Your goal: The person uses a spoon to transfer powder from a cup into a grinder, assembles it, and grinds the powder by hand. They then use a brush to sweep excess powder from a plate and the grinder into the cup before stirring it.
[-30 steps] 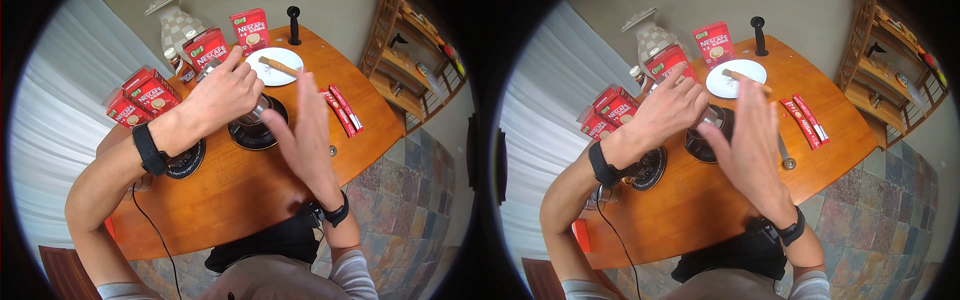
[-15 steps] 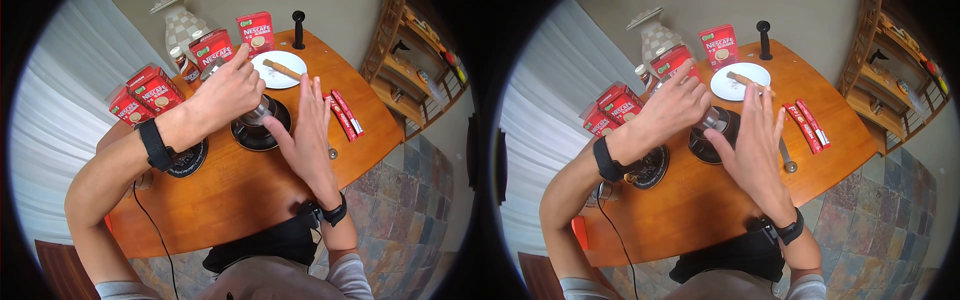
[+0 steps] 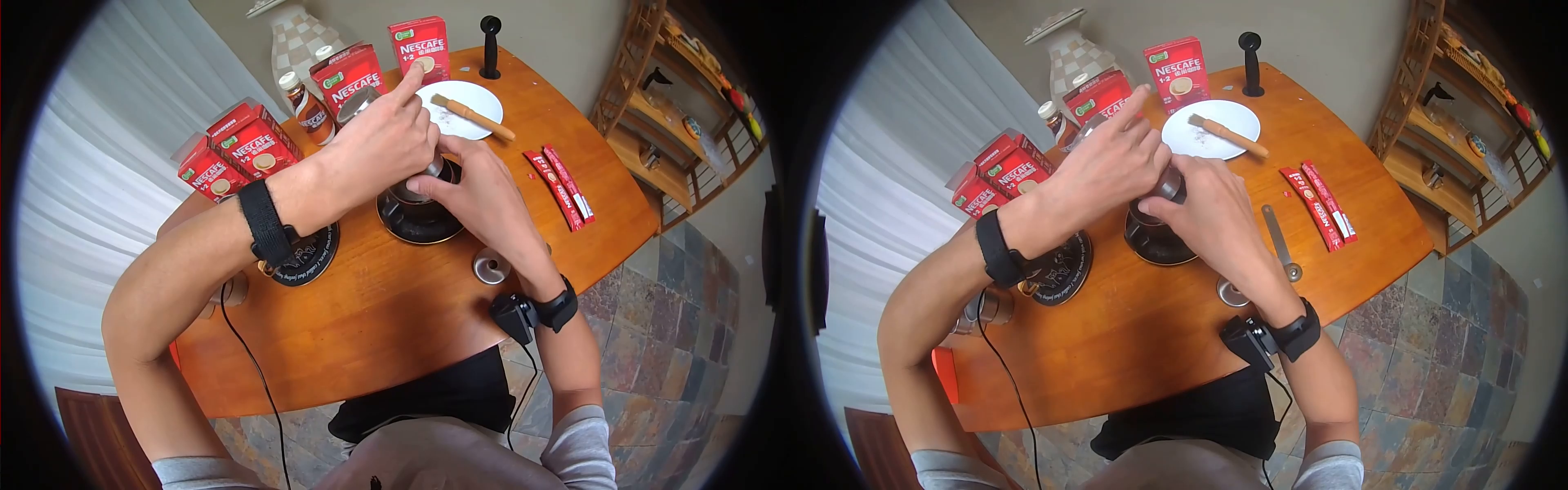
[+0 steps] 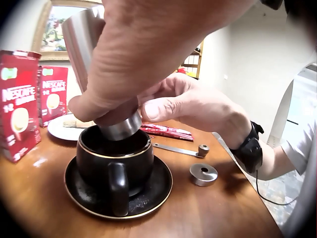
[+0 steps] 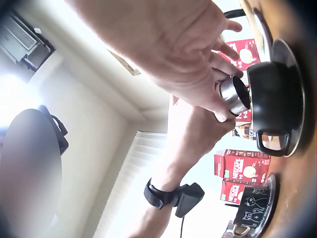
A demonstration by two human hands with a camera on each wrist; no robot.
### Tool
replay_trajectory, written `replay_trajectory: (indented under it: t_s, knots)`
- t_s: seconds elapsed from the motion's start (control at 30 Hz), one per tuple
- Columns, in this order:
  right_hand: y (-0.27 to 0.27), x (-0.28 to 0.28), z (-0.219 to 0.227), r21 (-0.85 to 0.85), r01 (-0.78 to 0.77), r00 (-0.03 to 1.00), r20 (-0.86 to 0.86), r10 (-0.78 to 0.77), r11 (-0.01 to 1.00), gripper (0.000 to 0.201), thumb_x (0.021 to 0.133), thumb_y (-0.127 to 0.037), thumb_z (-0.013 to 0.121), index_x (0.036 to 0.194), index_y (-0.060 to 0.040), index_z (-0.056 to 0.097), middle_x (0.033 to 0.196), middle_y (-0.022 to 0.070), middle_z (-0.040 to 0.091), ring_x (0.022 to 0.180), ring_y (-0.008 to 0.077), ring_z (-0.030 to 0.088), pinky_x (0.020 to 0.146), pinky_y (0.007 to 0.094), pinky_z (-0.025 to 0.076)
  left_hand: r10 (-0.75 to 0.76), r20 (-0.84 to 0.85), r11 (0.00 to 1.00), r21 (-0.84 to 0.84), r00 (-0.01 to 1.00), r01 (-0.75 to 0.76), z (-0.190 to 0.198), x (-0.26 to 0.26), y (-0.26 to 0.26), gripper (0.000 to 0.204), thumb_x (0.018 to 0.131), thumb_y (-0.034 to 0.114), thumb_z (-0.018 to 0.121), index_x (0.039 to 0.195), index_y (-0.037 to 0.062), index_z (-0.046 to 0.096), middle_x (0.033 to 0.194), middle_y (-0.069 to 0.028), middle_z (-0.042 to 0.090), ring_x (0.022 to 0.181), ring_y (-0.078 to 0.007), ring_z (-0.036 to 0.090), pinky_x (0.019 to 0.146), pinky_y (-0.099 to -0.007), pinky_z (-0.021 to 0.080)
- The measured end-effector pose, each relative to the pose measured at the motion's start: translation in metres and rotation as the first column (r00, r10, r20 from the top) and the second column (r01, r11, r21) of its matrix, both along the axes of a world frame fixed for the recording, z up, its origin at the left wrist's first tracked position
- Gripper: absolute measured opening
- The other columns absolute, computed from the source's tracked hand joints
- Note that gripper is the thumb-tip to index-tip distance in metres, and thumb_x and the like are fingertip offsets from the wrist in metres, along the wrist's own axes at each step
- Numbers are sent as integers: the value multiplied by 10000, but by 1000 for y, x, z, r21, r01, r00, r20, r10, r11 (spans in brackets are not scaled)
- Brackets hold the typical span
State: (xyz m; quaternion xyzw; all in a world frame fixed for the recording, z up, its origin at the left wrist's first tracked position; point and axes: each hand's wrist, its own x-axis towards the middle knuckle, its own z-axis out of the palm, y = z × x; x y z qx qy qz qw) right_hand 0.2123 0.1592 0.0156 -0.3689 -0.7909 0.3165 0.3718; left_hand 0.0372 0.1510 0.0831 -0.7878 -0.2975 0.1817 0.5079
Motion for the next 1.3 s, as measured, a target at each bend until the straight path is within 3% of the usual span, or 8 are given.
replay_trajectory:
  t_s: [0.43, 0.67, 0.73, 0.83, 0.97, 1.03, 1.07, 1.3]
  knots:
    - [15, -17, -12, -30, -22, 990, -143, 18, 999, 519, 771, -266, 924, 1127, 23, 680, 1027, 188, 758, 961, 316, 723, 873, 409, 552, -63, 2, 998, 4, 998, 63, 7, 1, -3, 139, 835, 118, 662, 949, 39, 653, 777, -22, 630, 871, -201, 678, 1313, -530, 259]
    - [18, -19, -13, -123, -166, 930, -349, 114, 978, 553, 785, -231, 913, 1209, 50, 697, 1007, 141, 769, 893, 199, 720, 827, 356, 566, -157, 419, 987, 103, 894, 126, 13, -7, -18, 476, 780, 61, 708, 1247, 45, 613, 1201, -128, 628, 1184, -246, 618, 1267, -516, 322]
    - [22, -19, -15, -163, -236, 866, -483, 131, 958, 570, 803, -200, 903, 1258, 61, 679, 1065, 127, 768, 935, 162, 712, 845, 325, 566, -132, 623, 988, 144, 771, 53, 12, -8, -33, 661, 776, 21, 733, 1410, 49, 547, 1377, -164, 575, 1276, -283, 577, 1233, -478, 371]
    - [21, -15, -14, -199, -250, 873, -469, 132, 948, 567, 836, -144, 880, 1307, 74, 653, 1167, 127, 754, 1007, 135, 701, 901, 297, 564, 10, 988, 990, -31, 152, 134, -8, -6, -40, 716, 825, 77, 749, 1480, -18, 474, 1357, -214, 580, 1257, -366, 586, 1167, -470, 428]
    - [18, -16, -17, -271, -252, 890, -443, 112, 929, 603, 824, -152, 893, 1325, 69, 641, 1174, 132, 750, 1015, 140, 703, 911, 309, 565, 96, 951, 980, -39, -293, 196, -24, 0, -37, 669, 872, 84, 806, 1437, -50, 474, 1334, -232, 627, 1201, -292, 657, 1007, -394, 543]
    - [16, -18, -15, -268, -252, 888, -445, 113, 930, 624, 816, -158, 902, 1332, 68, 634, 1175, 134, 749, 1028, 146, 703, 918, 315, 562, 459, 645, 861, -153, -611, 486, -25, 1, -32, 638, 909, 156, 816, 1430, -57, 515, 1309, -168, 656, 1172, -221, 662, 1016, -361, 537]
    - [14, -18, -11, -253, -235, 897, -427, 110, 938, 633, 812, -160, 906, 1335, 68, 632, 1175, 135, 749, 1039, 150, 702, 925, 318, 560, 621, 413, 766, -138, -666, 628, -25, 3, -30, 628, 927, 192, 821, 1426, -61, 535, 1297, -135, 670, 1157, -185, 664, 1020, -344, 534]
    - [16, -14, -23, 47, -36, 978, -203, 45, 998, 624, 834, -282, 895, 1338, 11, 673, 1162, 191, 746, 1080, 272, 717, 994, 379, 540, 584, 417, 778, -46, -696, 626, -44, 2, -21, 477, 906, 213, 856, 1262, -44, 670, 1133, -90, 746, 1021, -154, 711, 934, -316, 569]
